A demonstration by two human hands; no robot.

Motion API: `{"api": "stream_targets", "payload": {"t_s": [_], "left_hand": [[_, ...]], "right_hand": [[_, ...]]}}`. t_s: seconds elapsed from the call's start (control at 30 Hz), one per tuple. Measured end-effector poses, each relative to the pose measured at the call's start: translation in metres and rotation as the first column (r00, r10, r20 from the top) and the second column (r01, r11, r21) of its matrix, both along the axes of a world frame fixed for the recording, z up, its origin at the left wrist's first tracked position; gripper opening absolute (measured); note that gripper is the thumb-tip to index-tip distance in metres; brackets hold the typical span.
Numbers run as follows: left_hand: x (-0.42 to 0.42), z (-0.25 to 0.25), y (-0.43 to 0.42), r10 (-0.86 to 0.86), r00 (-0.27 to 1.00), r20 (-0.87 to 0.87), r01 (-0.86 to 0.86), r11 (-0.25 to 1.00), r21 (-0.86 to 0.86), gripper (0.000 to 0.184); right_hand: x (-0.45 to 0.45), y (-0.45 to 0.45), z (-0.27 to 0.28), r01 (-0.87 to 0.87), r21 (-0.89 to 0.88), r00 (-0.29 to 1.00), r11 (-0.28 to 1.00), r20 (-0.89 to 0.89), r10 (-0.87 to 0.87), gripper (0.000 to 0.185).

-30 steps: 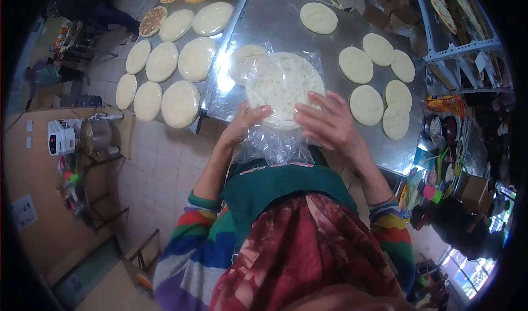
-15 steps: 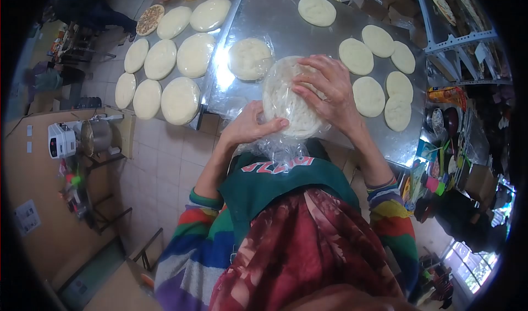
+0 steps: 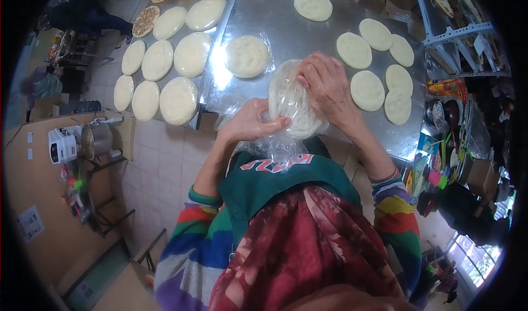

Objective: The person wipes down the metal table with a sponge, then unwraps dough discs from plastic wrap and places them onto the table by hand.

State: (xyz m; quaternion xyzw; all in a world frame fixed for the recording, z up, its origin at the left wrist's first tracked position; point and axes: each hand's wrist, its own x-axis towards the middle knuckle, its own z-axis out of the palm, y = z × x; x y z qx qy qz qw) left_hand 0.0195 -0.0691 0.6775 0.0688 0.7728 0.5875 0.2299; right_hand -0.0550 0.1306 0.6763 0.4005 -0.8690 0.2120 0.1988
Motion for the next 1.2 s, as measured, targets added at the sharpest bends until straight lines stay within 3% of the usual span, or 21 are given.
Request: {"api": "stream_targets", "payload": {"t_s": [0.13, 0.23, 0.3, 0.33, 0.4, 0.5, 0.53, 0.6, 0.67, 0.7, 0.8, 0.9, 1.0, 1.1, 1.2], "left_hand": [[-0.006, -0.002, 0.002, -0.102, 0.994, 0.045, 0.104, 0.994, -0.043, 0.037], [-0.006, -0.01, 0.005, -0.158, 0.986, 0.056, 0.161, 0.985, -0.063, 0.039], [-0.013, -0.012, 0.004, -0.171, 0.981, 0.089, 0.172, 0.985, -0.004, 0.041], [-0.013, -0.014, 0.004, -0.124, 0.987, 0.097, 0.119, 0.991, 0.056, 0.046], [-0.012, -0.022, 0.005, -0.023, 0.992, 0.127, 0.001, 0.985, 0.174, 0.057], [-0.01, -0.059, -0.006, 0.016, 0.987, 0.157, -0.111, 0.778, 0.618, 0.061], [-0.01, -0.063, -0.004, 0.026, 0.99, 0.137, -0.104, 0.793, 0.601, 0.064], [-0.008, -0.07, 0.003, 0.047, 0.994, 0.098, -0.095, 0.819, 0.566, 0.07], [-0.01, -0.073, 0.015, 0.246, 0.932, 0.265, -0.339, 0.851, 0.402, 0.06], [-0.011, -0.074, 0.02, 0.351, 0.876, 0.332, -0.45, 0.841, 0.301, 0.056], [-0.023, -0.051, 0.026, 0.394, 0.844, 0.364, -0.486, 0.849, 0.208, 0.045], [-0.024, -0.049, 0.024, 0.29, 0.896, 0.337, -0.387, 0.882, 0.269, 0.037], [-0.026, -0.044, 0.027, 0.275, 0.903, 0.33, -0.373, 0.883, 0.285, 0.034], [-0.03, -0.057, 0.029, 0.277, 0.896, 0.347, -0.382, 0.878, 0.287, 0.031], [-0.031, -0.055, 0.023, 0.319, 0.872, 0.373, -0.422, 0.874, 0.241, 0.028]], "right_hand": [[-0.018, 0.007, -0.006, 0.095, -0.027, 0.995, 0.995, 0.025, -0.094, 0.012], [-0.044, 0.026, -0.013, 0.273, -0.106, 0.956, 0.956, 0.145, -0.256, 0.008], [-0.048, 0.028, -0.028, 0.289, -0.241, 0.904, 0.927, 0.386, -0.182, 0.008], [-0.048, 0.029, -0.03, 0.308, -0.303, 0.86, 0.902, 0.493, -0.128, 0.009], [-0.05, 0.034, -0.03, 0.36, -0.383, 0.857, 0.85, 0.495, -0.14, 0.009], [-0.059, 0.049, -0.034, 0.502, -0.492, 0.776, 0.712, 0.62, -0.118, 0.009], [-0.061, 0.054, -0.034, 0.559, -0.513, 0.732, 0.651, 0.675, -0.096, 0.009], [-0.057, 0.051, -0.037, 0.55, -0.57, 0.777, 0.61, 0.617, -0.124, 0.01], [-0.047, 0.042, -0.039, 0.542, -0.601, 0.801, 0.587, 0.582, -0.144, 0.01], [-0.041, 0.041, -0.038, 0.574, -0.583, 0.747, 0.575, 0.66, -0.077, 0.009], [-0.037, 0.046, -0.048, 0.545, -0.642, 0.715, 0.54, 0.692, 0.101, 0.009], [-0.038, 0.058, -0.032, 0.561, -0.504, 0.751, 0.657, 0.643, -0.148, 0.009], [-0.061, 0.08, -0.048, 0.494, -0.466, 0.851, 0.734, 0.434, -0.297, 0.011], [-0.087, 0.102, -0.064, 0.514, -0.29, 0.854, 0.807, 0.266, -0.447, 0.011], [-0.101, 0.118, -0.044, 0.596, -0.51, 0.795, 0.62, 0.484, -0.366, 0.012]]}}
